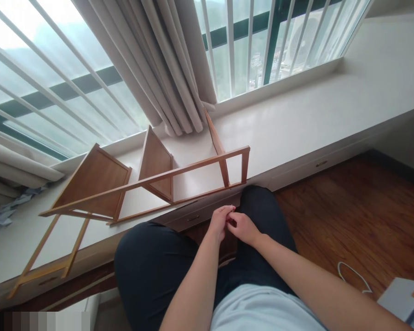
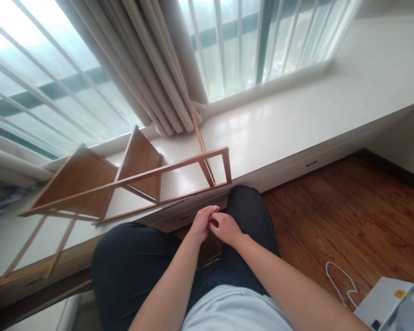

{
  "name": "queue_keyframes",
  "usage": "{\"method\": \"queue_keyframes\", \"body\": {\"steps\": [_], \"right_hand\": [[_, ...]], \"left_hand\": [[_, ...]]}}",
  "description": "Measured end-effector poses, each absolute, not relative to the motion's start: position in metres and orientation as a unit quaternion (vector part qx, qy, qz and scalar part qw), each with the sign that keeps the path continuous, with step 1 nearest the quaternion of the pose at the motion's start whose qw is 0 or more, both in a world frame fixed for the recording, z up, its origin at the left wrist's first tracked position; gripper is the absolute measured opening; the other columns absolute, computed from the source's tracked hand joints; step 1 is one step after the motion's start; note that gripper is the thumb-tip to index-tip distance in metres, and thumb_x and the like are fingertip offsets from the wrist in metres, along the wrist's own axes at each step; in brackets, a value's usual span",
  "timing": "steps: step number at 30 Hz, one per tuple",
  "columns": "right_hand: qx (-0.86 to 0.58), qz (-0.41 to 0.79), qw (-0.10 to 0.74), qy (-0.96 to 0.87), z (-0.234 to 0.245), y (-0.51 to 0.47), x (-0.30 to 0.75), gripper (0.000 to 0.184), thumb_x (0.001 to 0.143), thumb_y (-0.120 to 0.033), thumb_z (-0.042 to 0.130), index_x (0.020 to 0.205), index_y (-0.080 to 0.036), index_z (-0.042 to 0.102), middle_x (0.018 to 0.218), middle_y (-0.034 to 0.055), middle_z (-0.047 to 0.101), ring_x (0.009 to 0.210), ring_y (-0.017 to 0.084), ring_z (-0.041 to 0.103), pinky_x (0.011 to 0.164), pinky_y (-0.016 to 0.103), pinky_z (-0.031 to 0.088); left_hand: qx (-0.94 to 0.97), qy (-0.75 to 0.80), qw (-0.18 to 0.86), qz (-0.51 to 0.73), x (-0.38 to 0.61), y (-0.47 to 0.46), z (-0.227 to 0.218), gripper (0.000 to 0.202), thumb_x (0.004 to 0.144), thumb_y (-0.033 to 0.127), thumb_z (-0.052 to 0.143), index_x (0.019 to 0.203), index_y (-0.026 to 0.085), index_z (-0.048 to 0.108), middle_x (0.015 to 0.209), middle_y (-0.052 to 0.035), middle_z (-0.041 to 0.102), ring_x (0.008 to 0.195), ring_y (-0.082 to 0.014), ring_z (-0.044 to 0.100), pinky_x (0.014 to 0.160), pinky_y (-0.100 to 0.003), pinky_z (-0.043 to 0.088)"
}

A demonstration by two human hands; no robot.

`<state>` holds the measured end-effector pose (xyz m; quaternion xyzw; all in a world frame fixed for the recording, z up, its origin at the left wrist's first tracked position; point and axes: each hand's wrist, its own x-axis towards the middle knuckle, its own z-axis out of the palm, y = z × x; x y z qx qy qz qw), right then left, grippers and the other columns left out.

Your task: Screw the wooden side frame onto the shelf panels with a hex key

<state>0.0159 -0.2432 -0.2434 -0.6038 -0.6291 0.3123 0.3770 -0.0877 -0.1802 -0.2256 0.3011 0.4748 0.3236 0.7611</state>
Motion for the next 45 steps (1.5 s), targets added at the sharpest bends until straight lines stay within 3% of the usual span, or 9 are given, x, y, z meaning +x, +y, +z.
{"method": "queue_keyframes", "body": {"steps": [7,10,13,17,24,33,39,45], "right_hand": [[-0.669,0.309,0.406,-0.541,-0.232,-0.241,0.033,0.013,0.088,-0.023,0.058,0.101,-0.024,0.059,0.077,-0.0031,0.068,0.067,0.017,0.063,0.07,0.027,0.046],[-0.71,0.314,0.408,-0.481,-0.232,-0.233,0.037,0.011,0.092,-0.035,0.055,0.094,-0.024,0.054,0.068,-0.0041,0.064,0.063,0.018,0.063,0.064,0.027,0.046],[-0.73,0.335,0.392,-0.449,-0.229,-0.224,0.036,0.027,0.1,-0.043,0.042,0.083,-0.024,0.053,0.06,-0.0031,0.064,0.057,0.017,0.063,0.059,0.026,0.045],[-0.761,0.322,0.365,-0.429,-0.22,-0.213,0.031,0.034,0.101,-0.041,0.039,0.076,-0.024,0.055,0.063,-0.0005,0.067,0.061,0.018,0.064,0.06,0.025,0.042],[-0.819,0.259,0.314,-0.404,-0.215,-0.212,0.022,0.019,0.099,-0.038,0.052,0.089,-0.026,0.062,0.079,0.0025,0.073,0.074,0.021,0.066,0.061,0.027,0.032],[-0.827,0.234,0.277,-0.43,-0.226,-0.214,0.029,0.019,0.101,-0.036,0.052,0.091,-0.026,0.066,0.087,0.0038,0.077,0.08,0.022,0.069,0.063,0.027,0.032],[-0.818,0.227,0.281,-0.447,-0.229,-0.208,0.032,0.017,0.099,-0.034,0.055,0.091,-0.026,0.066,0.083,0.0021,0.076,0.077,0.021,0.068,0.064,0.027,0.032],[-0.816,0.221,0.299,-0.442,-0.235,-0.204,0.036,0.014,0.096,-0.033,0.057,0.086,-0.026,0.064,0.076,-0.0004,0.072,0.071,0.02,0.065,0.063,0.027,0.032]], "left_hand": [[0.24,0.481,0.795,0.282,-0.072,-0.161,-0.232,0.033,0.058,0.034,0.09,0.078,0.014,0.075,0.066,-0.0004,0.066,0.057,-0.0102,0.056,0.055,-0.024,0.04],[0.22,0.485,0.801,0.272,-0.067,-0.154,-0.235,0.032,0.059,0.033,0.089,0.082,0.015,0.076,0.072,-0.0016,0.069,0.061,-0.0105,0.06,0.057,-0.023,0.041],[0.207,0.476,0.809,0.275,-0.062,-0.149,-0.236,0.029,0.061,0.031,0.088,0.082,0.015,0.076,0.075,-0.0027,0.071,0.063,-0.0111,0.061,0.055,-0.022,0.039],[0.192,0.467,0.816,0.282,-0.058,-0.145,-0.233,0.025,0.064,0.029,0.086,0.081,0.014,0.076,0.072,-0.0025,0.07,0.061,-0.0111,0.059,0.052,-0.023,0.038],[0.174,0.469,0.815,0.293,-0.056,-0.139,-0.233,0.021,0.069,0.028,0.083,0.084,0.014,0.077,0.074,-0.0031,0.071,0.064,-0.0113,0.062,0.057,-0.022,0.046],[0.153,0.46,0.816,0.314,-0.049,-0.137,-0.24,0.021,0.071,0.025,0.084,0.087,0.013,0.078,0.072,-0.0023,0.07,0.061,-0.0102,0.061,0.058,-0.023,0.048],[0.135,0.456,0.813,0.337,-0.044,-0.137,-0.244,0.014,0.077,0.021,0.079,0.085,0.01,0.078,0.077,-0.0054,0.073,0.065,-0.0117,0.064,0.064,-0.025,0.053],[0.123,0.47,0.804,0.343,-0.045,-0.138,-0.241,0.014,0.081,0.022,0.077,0.089,0.011,0.078,0.074,-0.0035,0.071,0.062,-0.0104,0.062,0.059,-0.024,0.052]]}}
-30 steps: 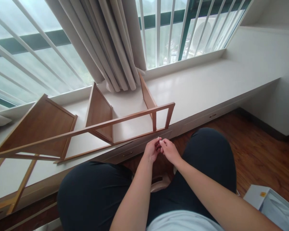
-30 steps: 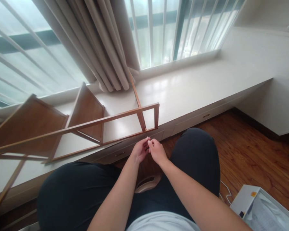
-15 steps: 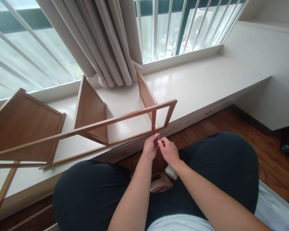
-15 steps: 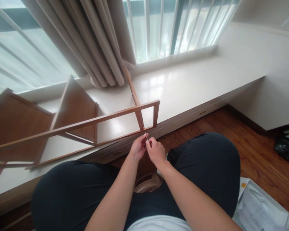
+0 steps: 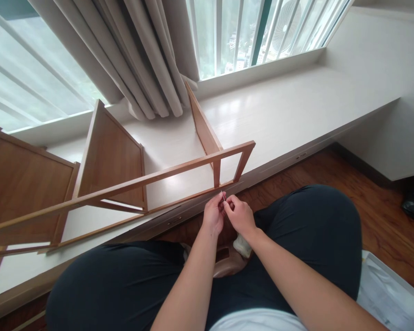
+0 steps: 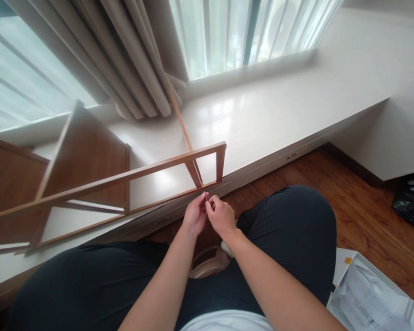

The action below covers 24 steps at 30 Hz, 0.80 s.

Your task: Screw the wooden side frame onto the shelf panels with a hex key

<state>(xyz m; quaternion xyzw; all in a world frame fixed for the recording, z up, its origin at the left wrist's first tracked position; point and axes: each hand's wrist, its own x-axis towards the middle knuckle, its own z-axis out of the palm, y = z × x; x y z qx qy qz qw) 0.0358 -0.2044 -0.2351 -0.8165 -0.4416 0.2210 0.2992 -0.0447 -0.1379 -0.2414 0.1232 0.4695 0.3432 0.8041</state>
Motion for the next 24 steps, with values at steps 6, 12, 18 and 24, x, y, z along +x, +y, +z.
{"method": "queue_keyframes", "body": {"steps": [6,12,18,24], "right_hand": [[-0.808,0.217,0.331,-0.436,-0.2408,-0.2036,0.0352,0.012,0.094,-0.033,0.058,0.085,-0.026,0.063,0.077,-0.0006,0.072,0.071,0.019,0.064,0.067,0.027,0.038],[-0.8,0.218,0.358,-0.429,-0.2367,-0.2031,0.0349,0.011,0.092,-0.032,0.059,0.084,-0.026,0.063,0.077,-0.0003,0.073,0.07,0.019,0.066,0.069,0.027,0.042],[-0.798,0.214,0.373,-0.423,-0.2358,-0.2034,0.0337,0.011,0.091,-0.033,0.06,0.083,-0.026,0.064,0.077,-0.0002,0.073,0.069,0.019,0.066,0.068,0.028,0.042],[-0.793,0.213,0.383,-0.422,-0.2371,-0.2041,0.0335,0.012,0.091,-0.033,0.058,0.083,-0.026,0.063,0.076,0.0,0.073,0.07,0.019,0.067,0.071,0.028,0.044]], "left_hand": [[0.114,0.469,0.801,0.353,-0.0439,-0.1383,-0.2442,0.014,0.08,0.021,0.078,0.088,0.009,0.078,0.075,-0.0048,0.072,0.064,-0.0117,0.064,0.062,-0.025,0.054],[0.102,0.465,0.8,0.366,-0.0383,-0.1393,-0.2448,0.01,0.08,0.018,0.077,0.084,0.009,0.078,0.074,-0.006,0.072,0.065,-0.0123,0.065,0.066,-0.025,0.055],[0.102,0.464,0.796,0.375,-0.0373,-0.1403,-0.2458,0.011,0.08,0.019,0.076,0.085,0.009,0.078,0.075,-0.0057,0.072,0.065,-0.0125,0.066,0.065,-0.025,0.055],[0.102,0.461,0.795,0.381,-0.0378,-0.1409,-0.2444,0.011,0.079,0.019,0.078,0.085,0.009,0.078,0.075,-0.0057,0.073,0.066,-0.0129,0.066,0.065,-0.026,0.055]]}}
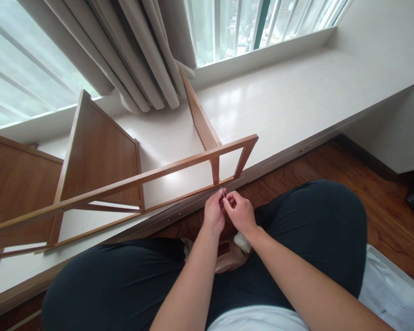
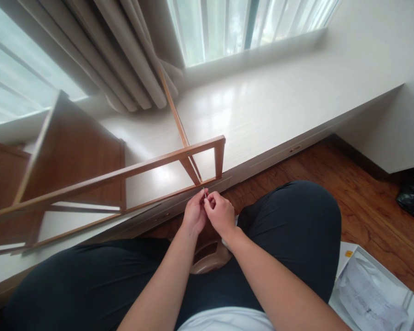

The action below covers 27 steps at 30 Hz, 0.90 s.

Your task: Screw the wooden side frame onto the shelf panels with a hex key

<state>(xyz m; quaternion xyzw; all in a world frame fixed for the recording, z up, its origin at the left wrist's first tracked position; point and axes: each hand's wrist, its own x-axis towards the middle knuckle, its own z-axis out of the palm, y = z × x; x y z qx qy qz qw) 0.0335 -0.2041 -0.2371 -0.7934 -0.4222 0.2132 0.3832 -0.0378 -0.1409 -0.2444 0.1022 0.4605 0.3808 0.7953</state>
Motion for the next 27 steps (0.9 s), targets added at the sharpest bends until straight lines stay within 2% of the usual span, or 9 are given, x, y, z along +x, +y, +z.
{"method": "queue_keyframes", "body": {"steps": [14,21,27], "right_hand": [[-0.803,0.206,0.366,-0.424,-0.2374,-0.2033,0.0345,0.012,0.092,-0.033,0.059,0.084,-0.025,0.062,0.074,-0.0003,0.071,0.07,0.019,0.066,0.07,0.028,0.042],[-0.818,0.205,0.327,-0.426,-0.236,-0.2066,0.0348,0.009,0.091,-0.034,0.064,0.088,-0.026,0.063,0.075,-0.0007,0.071,0.073,0.021,0.066,0.064,0.027,0.036],[-0.822,0.202,0.315,-0.43,-0.2382,-0.2078,0.0361,0.01,0.093,-0.034,0.063,0.088,-0.026,0.065,0.075,-0.0019,0.072,0.073,0.019,0.066,0.064,0.027,0.035]], "left_hand": [[0.108,0.458,0.798,0.378,-0.0389,-0.1398,-0.2447,0.012,0.078,0.02,0.078,0.085,0.01,0.078,0.075,-0.0058,0.072,0.067,-0.0133,0.066,0.066,-0.026,0.056],[0.086,0.465,0.801,0.367,-0.0373,-0.1373,-0.2409,0.008,0.081,0.018,0.076,0.085,0.01,0.076,0.076,-0.005,0.071,0.066,-0.0128,0.064,0.066,-0.027,0.055],[0.075,0.471,0.801,0.363,-0.0355,-0.1374,-0.2385,0.006,0.083,0.017,0.074,0.084,0.011,0.076,0.074,-0.0043,0.07,0.066,-0.0118,0.064,0.069,-0.027,0.055]]}}
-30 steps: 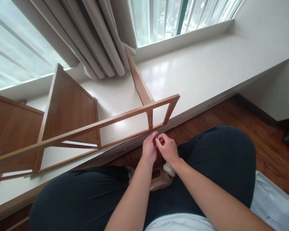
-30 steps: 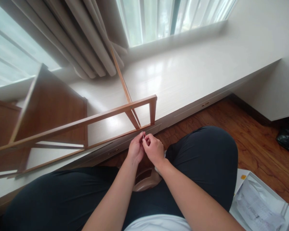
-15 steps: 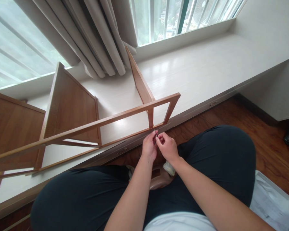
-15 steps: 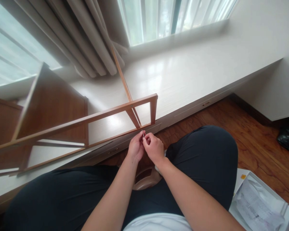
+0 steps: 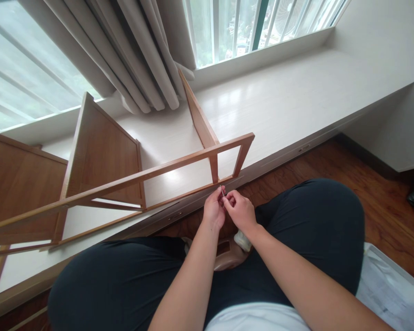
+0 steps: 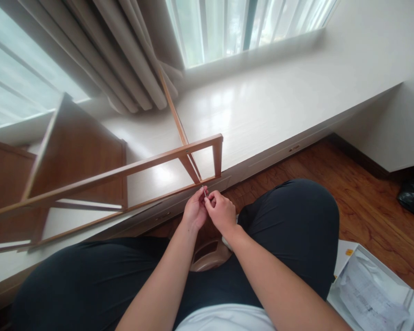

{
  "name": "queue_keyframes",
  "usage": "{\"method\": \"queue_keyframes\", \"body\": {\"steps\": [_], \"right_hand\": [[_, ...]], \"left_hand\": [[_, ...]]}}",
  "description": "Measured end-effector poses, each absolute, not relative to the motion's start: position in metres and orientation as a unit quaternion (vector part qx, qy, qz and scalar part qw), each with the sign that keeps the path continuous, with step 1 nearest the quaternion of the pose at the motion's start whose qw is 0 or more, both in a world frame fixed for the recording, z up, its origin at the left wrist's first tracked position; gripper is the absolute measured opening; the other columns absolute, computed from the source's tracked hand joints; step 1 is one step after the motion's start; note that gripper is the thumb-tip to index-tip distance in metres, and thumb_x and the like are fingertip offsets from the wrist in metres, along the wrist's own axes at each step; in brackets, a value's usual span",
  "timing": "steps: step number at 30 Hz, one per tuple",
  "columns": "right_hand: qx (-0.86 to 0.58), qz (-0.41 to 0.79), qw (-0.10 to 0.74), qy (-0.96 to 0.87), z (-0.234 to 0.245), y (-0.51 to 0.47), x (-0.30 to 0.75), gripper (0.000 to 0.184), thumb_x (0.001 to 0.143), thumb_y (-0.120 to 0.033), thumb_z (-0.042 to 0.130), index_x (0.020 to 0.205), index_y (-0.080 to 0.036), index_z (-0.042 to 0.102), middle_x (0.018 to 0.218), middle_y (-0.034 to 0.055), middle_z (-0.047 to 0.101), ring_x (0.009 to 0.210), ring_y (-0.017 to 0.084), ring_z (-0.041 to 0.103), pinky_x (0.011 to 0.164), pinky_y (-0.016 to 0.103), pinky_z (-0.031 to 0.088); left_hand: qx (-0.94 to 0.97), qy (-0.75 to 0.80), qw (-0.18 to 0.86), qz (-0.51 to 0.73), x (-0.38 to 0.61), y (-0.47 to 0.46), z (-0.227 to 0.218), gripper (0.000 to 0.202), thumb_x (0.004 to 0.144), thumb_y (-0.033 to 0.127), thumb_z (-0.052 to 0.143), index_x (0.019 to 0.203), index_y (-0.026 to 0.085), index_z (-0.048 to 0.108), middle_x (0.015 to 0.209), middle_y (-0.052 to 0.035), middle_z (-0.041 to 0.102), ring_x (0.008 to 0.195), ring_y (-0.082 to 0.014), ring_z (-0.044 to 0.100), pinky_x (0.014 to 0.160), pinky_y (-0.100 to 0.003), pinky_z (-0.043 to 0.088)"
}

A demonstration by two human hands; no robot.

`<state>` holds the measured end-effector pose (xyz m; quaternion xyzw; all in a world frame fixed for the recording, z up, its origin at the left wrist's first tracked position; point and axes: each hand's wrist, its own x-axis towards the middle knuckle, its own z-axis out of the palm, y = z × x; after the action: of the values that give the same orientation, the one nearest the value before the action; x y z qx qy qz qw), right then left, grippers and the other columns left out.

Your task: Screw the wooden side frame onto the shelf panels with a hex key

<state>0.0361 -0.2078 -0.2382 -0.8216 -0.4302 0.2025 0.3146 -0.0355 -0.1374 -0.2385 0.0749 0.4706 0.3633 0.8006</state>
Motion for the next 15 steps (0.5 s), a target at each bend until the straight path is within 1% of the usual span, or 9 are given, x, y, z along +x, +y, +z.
{"method": "queue_keyframes", "body": {"steps": [7,11,15], "right_hand": [[-0.826,0.197,0.308,-0.429,-0.2375,-0.2077,0.0372,0.012,0.095,-0.035,0.062,0.089,-0.026,0.068,0.077,-0.0009,0.073,0.074,0.02,0.066,0.064,0.028,0.034],[-0.829,0.197,0.304,-0.426,-0.2356,-0.208,0.0374,0.013,0.095,-0.036,0.062,0.09,-0.026,0.069,0.077,0.0001,0.074,0.074,0.021,0.066,0.064,0.028,0.033],[-0.827,0.204,0.313,-0.42,-0.2355,-0.2082,0.0374,0.014,0.095,-0.036,0.062,0.09,-0.026,0.071,0.078,0.0013,0.074,0.074,0.022,0.066,0.064,0.029,0.033]], "left_hand": [[0.081,0.481,0.798,0.355,-0.0362,-0.1369,-0.2343,0.007,0.085,0.017,0.073,0.085,0.011,0.076,0.074,-0.0038,0.07,0.064,-0.0115,0.063,0.066,-0.026,0.054],[0.086,0.489,0.795,0.349,-0.0365,-0.1364,-0.2314,0.008,0.083,0.018,0.074,0.085,0.011,0.077,0.074,-0.003,0.07,0.064,-0.0113,0.062,0.063,-0.026,0.051],[0.091,0.494,0.792,0.347,-0.0364,-0.1363,-0.2313,0.008,0.082,0.019,0.077,0.085,0.011,0.077,0.074,-0.0023,0.07,0.064,-0.0107,0.062,0.063,-0.025,0.05]]}}
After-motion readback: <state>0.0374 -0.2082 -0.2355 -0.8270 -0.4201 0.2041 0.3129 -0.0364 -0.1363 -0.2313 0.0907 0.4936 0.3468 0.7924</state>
